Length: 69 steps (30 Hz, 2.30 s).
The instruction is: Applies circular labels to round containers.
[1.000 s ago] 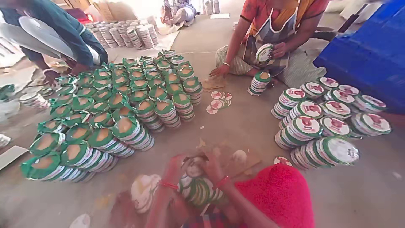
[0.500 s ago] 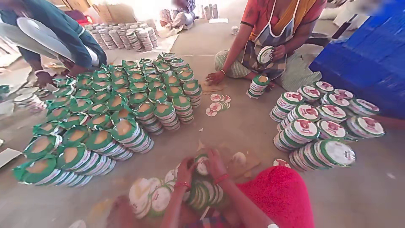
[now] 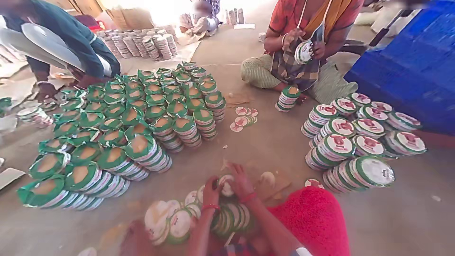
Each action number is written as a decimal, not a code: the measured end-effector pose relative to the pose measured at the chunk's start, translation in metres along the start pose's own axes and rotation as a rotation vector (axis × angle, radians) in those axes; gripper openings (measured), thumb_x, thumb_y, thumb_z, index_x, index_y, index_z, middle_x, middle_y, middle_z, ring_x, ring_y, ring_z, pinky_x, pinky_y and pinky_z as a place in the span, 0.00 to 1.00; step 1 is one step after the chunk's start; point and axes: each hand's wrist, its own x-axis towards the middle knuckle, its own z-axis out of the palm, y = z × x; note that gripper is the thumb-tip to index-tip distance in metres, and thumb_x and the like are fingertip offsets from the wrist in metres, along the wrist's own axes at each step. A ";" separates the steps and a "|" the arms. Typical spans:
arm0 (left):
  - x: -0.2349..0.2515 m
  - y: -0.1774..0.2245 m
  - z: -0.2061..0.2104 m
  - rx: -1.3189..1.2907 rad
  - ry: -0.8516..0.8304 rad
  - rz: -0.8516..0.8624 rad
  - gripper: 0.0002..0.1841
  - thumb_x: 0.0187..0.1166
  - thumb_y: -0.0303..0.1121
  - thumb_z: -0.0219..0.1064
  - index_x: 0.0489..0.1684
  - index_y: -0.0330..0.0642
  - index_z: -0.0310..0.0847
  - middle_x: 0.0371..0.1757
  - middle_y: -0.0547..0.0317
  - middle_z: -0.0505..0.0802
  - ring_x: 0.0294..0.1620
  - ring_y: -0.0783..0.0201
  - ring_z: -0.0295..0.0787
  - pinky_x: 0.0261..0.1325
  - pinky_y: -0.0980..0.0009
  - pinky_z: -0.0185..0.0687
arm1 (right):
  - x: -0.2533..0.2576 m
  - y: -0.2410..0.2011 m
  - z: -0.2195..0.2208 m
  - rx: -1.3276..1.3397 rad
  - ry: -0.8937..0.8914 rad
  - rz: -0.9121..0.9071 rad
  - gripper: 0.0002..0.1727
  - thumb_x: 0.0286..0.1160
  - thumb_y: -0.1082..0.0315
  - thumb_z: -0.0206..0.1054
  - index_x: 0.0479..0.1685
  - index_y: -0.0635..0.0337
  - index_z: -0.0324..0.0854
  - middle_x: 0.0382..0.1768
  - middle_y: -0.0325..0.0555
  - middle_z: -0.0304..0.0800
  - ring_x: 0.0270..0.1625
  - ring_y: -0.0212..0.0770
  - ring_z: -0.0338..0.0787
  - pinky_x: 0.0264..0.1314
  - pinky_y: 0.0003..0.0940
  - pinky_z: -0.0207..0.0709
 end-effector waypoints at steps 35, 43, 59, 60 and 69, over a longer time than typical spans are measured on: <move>-0.030 0.053 0.017 0.194 0.220 0.147 0.62 0.49 0.43 0.91 0.87 0.24 0.54 0.74 0.27 0.80 0.77 0.33 0.75 0.81 0.42 0.67 | -0.030 -0.009 -0.007 1.092 0.266 0.567 0.29 0.89 0.60 0.58 0.82 0.70 0.67 0.74 0.65 0.80 0.75 0.53 0.83 0.79 0.48 0.74; -0.032 0.066 -0.025 -0.086 0.241 0.303 0.56 0.78 0.56 0.64 0.94 0.30 0.28 0.90 0.22 0.53 0.91 0.30 0.48 0.89 0.39 0.49 | 0.005 -0.048 -0.034 1.055 0.107 0.498 0.27 0.93 0.59 0.51 0.81 0.68 0.67 0.66 0.60 0.84 0.62 0.48 0.86 0.65 0.45 0.80; -0.013 0.052 -0.090 -0.433 0.612 0.051 0.31 0.93 0.45 0.49 0.90 0.36 0.55 0.89 0.39 0.66 0.89 0.50 0.61 0.86 0.52 0.59 | 0.029 0.008 0.017 -0.264 -0.319 -0.062 0.49 0.77 0.45 0.69 0.97 0.36 0.45 0.93 0.59 0.50 0.92 0.68 0.54 0.85 0.78 0.46; -0.014 0.055 -0.092 -0.439 0.622 0.041 0.30 0.93 0.44 0.49 0.90 0.35 0.56 0.88 0.38 0.67 0.86 0.50 0.64 0.83 0.52 0.62 | 0.042 0.021 0.008 -0.252 -0.222 -0.008 0.46 0.77 0.49 0.69 0.96 0.40 0.51 0.91 0.62 0.55 0.92 0.68 0.55 0.86 0.76 0.47; -0.004 0.051 -0.091 -0.454 0.539 0.014 0.32 0.89 0.44 0.57 0.88 0.35 0.60 0.85 0.41 0.72 0.81 0.53 0.72 0.75 0.53 0.70 | 0.018 0.034 -0.093 -0.247 -0.027 0.472 0.45 0.77 0.58 0.67 0.95 0.54 0.51 0.92 0.68 0.48 0.94 0.68 0.48 0.92 0.65 0.46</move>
